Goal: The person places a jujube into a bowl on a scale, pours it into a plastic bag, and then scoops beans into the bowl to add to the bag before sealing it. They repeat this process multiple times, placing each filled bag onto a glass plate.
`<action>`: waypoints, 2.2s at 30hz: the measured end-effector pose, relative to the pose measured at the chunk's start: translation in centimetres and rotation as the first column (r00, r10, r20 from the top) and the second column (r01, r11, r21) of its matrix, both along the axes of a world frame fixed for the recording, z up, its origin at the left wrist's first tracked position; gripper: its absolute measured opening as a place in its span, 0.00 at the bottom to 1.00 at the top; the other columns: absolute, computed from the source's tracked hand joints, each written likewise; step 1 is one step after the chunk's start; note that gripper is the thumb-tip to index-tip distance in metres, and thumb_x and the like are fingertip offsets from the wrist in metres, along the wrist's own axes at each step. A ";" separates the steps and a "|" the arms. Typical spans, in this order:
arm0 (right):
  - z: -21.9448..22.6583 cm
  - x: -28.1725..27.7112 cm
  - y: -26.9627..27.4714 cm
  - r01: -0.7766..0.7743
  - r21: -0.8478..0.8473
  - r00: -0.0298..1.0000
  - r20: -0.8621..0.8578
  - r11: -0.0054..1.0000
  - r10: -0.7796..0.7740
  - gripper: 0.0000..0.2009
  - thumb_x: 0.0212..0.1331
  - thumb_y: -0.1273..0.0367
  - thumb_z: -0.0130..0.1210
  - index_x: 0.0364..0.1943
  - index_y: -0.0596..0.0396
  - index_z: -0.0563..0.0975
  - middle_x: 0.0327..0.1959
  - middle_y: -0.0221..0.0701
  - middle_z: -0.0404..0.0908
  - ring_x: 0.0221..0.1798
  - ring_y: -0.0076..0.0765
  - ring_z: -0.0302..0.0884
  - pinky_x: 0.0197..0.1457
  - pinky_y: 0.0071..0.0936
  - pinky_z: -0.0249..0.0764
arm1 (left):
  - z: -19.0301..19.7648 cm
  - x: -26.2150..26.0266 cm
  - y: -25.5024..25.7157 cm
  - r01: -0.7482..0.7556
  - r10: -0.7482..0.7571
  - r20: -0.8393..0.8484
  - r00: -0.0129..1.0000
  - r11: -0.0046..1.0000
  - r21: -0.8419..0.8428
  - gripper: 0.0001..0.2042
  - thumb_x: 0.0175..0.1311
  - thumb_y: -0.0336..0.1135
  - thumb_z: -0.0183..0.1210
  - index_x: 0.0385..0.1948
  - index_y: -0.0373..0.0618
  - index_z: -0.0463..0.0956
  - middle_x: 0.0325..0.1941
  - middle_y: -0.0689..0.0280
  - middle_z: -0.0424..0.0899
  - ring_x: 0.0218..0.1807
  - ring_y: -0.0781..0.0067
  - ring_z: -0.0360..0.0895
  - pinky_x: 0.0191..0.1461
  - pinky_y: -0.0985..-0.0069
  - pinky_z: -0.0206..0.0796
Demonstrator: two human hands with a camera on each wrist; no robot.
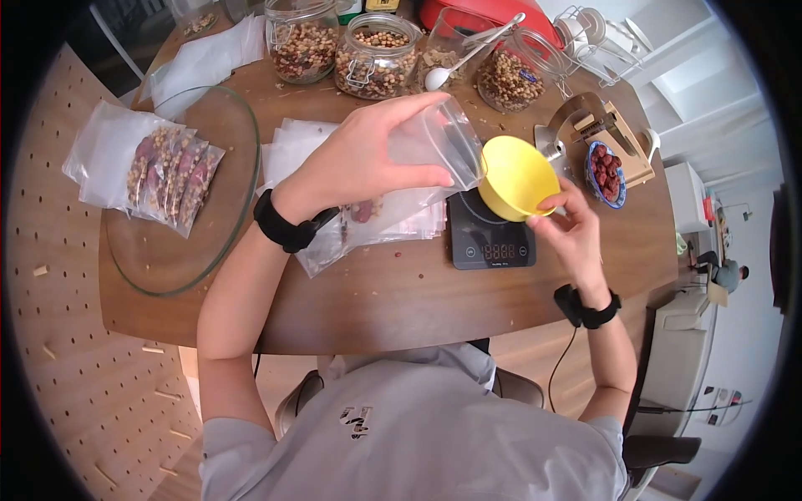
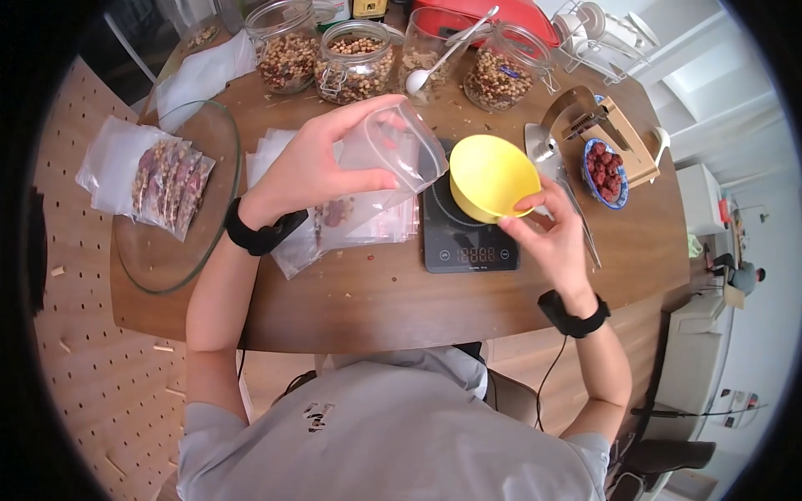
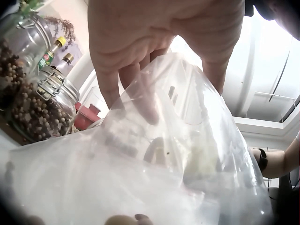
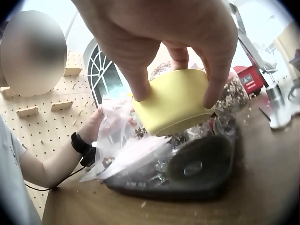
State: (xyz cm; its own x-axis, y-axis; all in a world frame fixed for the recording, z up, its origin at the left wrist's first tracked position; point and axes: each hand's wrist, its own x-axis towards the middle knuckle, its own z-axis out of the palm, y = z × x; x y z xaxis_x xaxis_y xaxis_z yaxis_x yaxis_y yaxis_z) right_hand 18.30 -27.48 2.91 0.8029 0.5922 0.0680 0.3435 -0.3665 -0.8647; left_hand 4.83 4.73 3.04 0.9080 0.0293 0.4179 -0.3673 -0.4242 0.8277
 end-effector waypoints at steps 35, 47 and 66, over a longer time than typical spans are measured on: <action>9.4 13.2 19.2 -0.267 -0.187 0.918 0.251 0.945 0.308 0.15 0.69 0.59 0.63 0.35 0.58 0.86 0.23 0.24 0.81 0.22 0.14 0.72 0.26 0.17 0.68 | 0.1 -0.4 -2.8 0.159 -0.168 0.060 0.984 0.979 0.127 0.43 0.53 0.39 0.77 0.70 0.34 0.65 0.58 0.55 0.82 0.60 0.57 0.79 0.66 0.66 0.69; 7.7 13.2 19.1 -0.236 -0.185 0.844 0.448 0.954 0.295 0.14 0.66 0.61 0.62 0.35 0.61 0.85 0.23 0.28 0.82 0.26 0.21 0.78 0.34 0.26 0.74 | 0.0 -0.3 -2.9 0.159 -0.165 0.034 0.986 0.977 0.139 0.42 0.54 0.40 0.76 0.70 0.34 0.66 0.58 0.55 0.81 0.60 0.56 0.79 0.65 0.66 0.69; 8.1 14.2 19.4 -0.206 -0.133 0.935 0.264 0.969 0.236 0.13 0.69 0.63 0.58 0.38 0.61 0.86 0.24 0.26 0.82 0.26 0.19 0.76 0.32 0.21 0.71 | 0.0 -0.3 -2.9 0.154 -0.159 0.023 0.987 0.977 0.148 0.41 0.54 0.40 0.76 0.69 0.33 0.66 0.58 0.53 0.82 0.60 0.55 0.79 0.66 0.65 0.68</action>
